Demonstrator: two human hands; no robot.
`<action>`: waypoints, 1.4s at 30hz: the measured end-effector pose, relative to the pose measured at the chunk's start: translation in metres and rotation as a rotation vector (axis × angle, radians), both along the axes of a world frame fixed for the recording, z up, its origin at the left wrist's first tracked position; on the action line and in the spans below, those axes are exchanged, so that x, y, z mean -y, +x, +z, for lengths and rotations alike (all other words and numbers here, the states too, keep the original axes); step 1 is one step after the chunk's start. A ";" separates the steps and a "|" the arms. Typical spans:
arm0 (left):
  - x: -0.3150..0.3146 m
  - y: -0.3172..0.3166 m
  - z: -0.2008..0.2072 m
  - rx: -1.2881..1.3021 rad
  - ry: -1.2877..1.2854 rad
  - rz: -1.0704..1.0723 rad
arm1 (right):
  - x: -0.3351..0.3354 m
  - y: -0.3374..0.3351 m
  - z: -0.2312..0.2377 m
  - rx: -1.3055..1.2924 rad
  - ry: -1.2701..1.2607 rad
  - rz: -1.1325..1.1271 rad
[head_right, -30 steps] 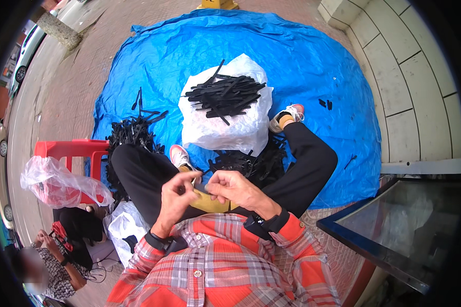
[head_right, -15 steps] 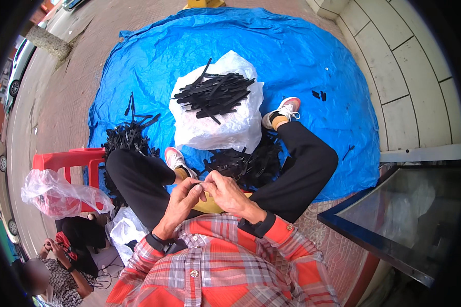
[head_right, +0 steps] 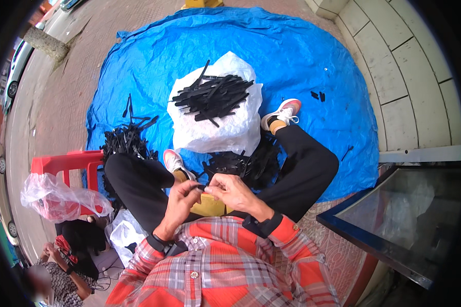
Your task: Assembling black plastic shoe components by inserting small metallic rivets or fasteners into pre-drilled holes.
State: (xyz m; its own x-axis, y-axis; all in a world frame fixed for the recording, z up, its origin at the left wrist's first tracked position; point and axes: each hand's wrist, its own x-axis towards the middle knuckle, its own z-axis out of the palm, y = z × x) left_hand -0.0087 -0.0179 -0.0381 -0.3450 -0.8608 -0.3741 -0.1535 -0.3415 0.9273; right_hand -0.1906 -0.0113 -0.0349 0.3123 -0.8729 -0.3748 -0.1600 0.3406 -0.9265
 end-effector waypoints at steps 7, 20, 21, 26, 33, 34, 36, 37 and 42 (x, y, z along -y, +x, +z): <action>0.008 0.004 -0.032 -0.348 0.545 0.038 | 0.016 -0.022 -0.048 -0.472 -0.223 0.039; 0.022 0.039 -0.027 -0.560 0.728 0.247 | 0.205 0.027 -0.112 -0.965 -0.701 -0.063; 0.023 0.040 -0.027 -0.573 0.684 0.261 | 0.211 0.027 -0.121 -0.962 -0.703 -0.056; 0.030 0.046 -0.025 -0.597 0.615 0.338 | 0.196 0.012 -0.107 -0.507 -0.470 -0.292; 0.041 0.033 -0.005 -0.575 0.564 0.340 | 0.112 -0.003 -0.005 0.159 -0.085 -0.286; 0.040 0.033 -0.005 -0.640 0.521 0.296 | 0.100 -0.005 -0.001 0.158 -0.094 -0.253; 0.036 0.032 -0.004 -0.696 0.474 0.247 | 0.079 -0.008 0.003 0.164 -0.107 -0.222; 0.034 0.031 -0.003 -0.681 0.449 0.241 | 0.069 -0.009 0.004 0.157 -0.077 -0.214; 0.023 0.025 0.012 -0.624 0.466 0.315 | 0.031 -0.003 0.012 0.079 0.110 -0.039</action>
State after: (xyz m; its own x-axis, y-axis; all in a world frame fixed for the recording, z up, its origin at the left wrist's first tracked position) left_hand 0.0164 -0.0405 -0.0262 -0.3760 -0.7562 -0.5356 0.5071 -0.6517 0.5641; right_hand -0.1937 -0.0419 -0.0225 0.3111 -0.8400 -0.4446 -0.0724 0.4455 -0.8923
